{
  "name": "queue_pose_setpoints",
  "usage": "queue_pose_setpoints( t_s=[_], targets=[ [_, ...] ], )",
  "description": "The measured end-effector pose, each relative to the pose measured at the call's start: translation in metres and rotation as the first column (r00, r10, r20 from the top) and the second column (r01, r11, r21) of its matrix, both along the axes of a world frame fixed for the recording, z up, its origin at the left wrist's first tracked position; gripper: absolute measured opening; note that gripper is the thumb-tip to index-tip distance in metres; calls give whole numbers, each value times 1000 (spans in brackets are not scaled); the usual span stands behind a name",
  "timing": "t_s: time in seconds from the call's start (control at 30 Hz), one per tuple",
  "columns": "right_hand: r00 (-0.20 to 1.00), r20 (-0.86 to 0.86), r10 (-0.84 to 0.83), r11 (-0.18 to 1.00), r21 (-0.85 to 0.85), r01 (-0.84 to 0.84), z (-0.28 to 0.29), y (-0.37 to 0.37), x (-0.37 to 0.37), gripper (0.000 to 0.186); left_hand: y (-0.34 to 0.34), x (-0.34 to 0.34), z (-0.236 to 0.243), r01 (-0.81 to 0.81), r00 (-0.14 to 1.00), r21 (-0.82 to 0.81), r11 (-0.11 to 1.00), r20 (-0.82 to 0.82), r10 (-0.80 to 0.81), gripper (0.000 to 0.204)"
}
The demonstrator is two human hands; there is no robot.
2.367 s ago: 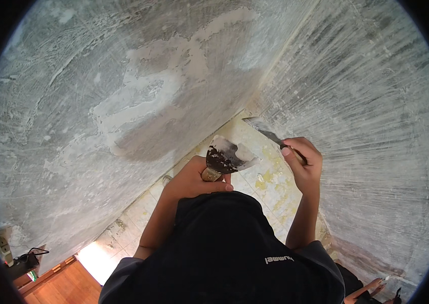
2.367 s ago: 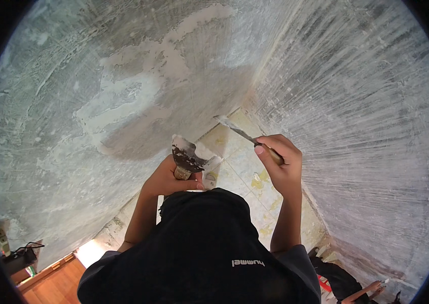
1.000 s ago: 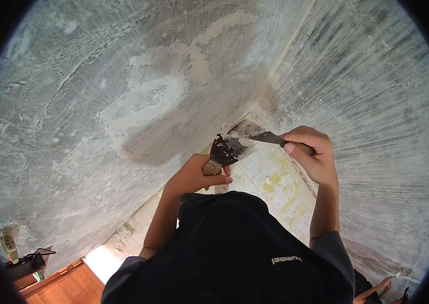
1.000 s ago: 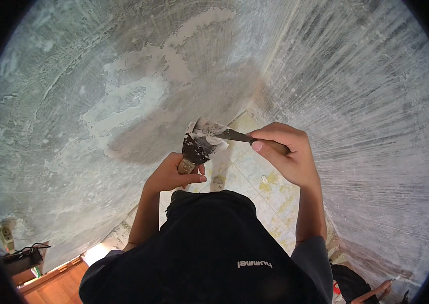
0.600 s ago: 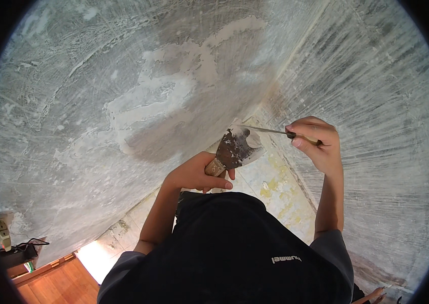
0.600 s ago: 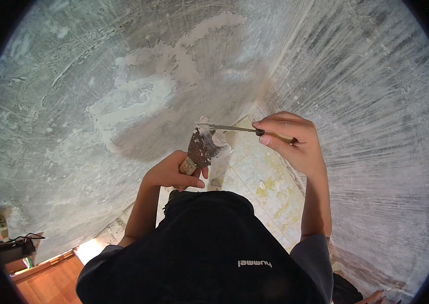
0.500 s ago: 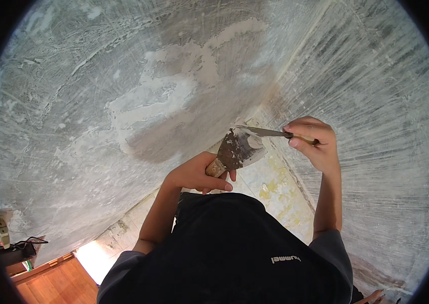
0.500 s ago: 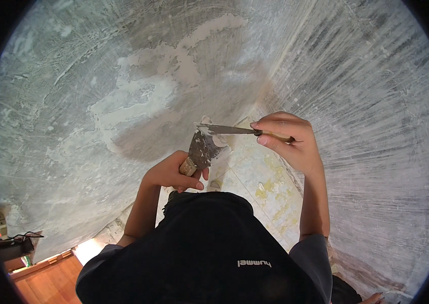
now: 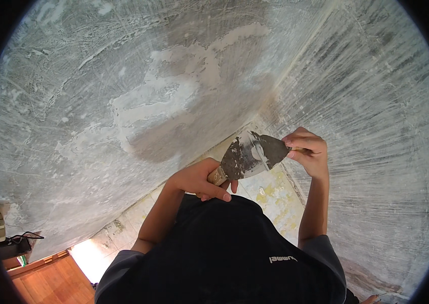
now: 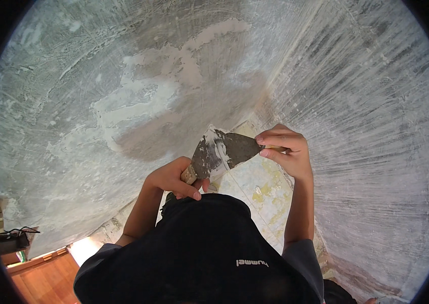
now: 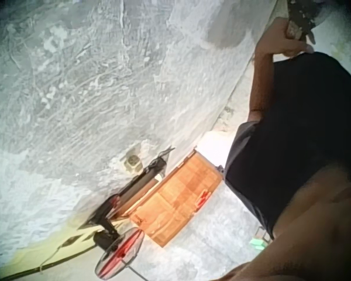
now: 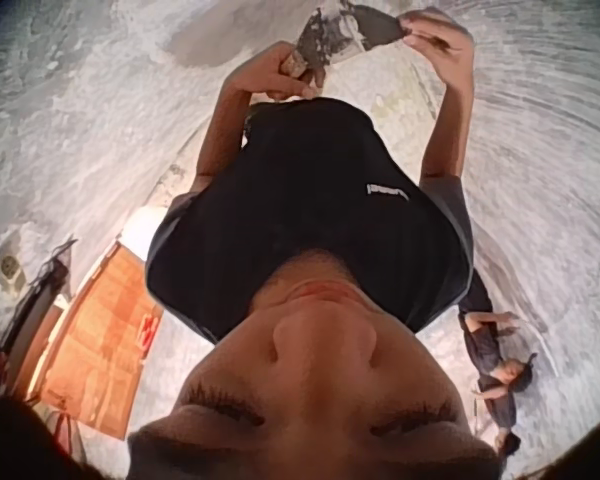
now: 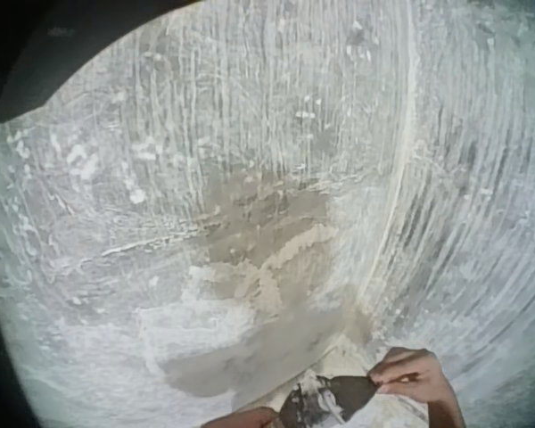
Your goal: The person applies wall putty to a concrete wall and smooths it with putty knives.
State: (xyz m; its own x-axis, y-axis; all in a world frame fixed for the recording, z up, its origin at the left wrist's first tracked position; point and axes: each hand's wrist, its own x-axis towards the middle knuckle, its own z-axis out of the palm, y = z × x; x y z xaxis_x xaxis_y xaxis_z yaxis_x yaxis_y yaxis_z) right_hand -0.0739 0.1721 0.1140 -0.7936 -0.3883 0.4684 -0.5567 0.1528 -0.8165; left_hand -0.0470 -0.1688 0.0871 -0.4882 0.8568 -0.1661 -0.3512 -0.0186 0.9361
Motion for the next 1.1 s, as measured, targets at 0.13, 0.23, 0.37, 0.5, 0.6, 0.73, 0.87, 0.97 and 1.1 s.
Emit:
queue_pose_setpoints(
  t_s=[0.13,0.23,0.37,0.5,0.6,0.73,0.87,0.97,1.1],
  targets=[
    [1000,-15,22,1000,-21,-22,-7,6,3,27,-2,2,-9,30,1000,59,998,4,-30,28],
    [1000,20,-9,997,-78,10,-19,8,9,27,-4,2,-8,30,999,135,990,-44,-24,26],
    [991,73,-110,961,-245,125,-34,4,16,24,-2,0,1,19,995,73,997,-104,-12,26],
    [962,249,108,848,-528,41,-45,-19,20,30,6,1,9,-16,1000,-27,1000,7,16,26],
    [901,355,251,709,-701,79,-40,-43,31,31,11,6,14,-36,995,-37,999,91,39,25],
    [832,451,322,663,-735,141,-39,-60,39,28,17,9,11,-54,990,11,998,129,52,25],
    [854,446,269,699,-701,145,-44,-68,40,23,20,10,4,-121,980,58,991,166,110,26],
    [902,406,146,759,-631,160,-58,-72,38,20,22,12,7,-130,977,52,990,174,119,27],
    [906,405,124,750,-636,182,-61,-79,41,19,29,18,12,-189,964,25,982,196,181,29]
  ],
)
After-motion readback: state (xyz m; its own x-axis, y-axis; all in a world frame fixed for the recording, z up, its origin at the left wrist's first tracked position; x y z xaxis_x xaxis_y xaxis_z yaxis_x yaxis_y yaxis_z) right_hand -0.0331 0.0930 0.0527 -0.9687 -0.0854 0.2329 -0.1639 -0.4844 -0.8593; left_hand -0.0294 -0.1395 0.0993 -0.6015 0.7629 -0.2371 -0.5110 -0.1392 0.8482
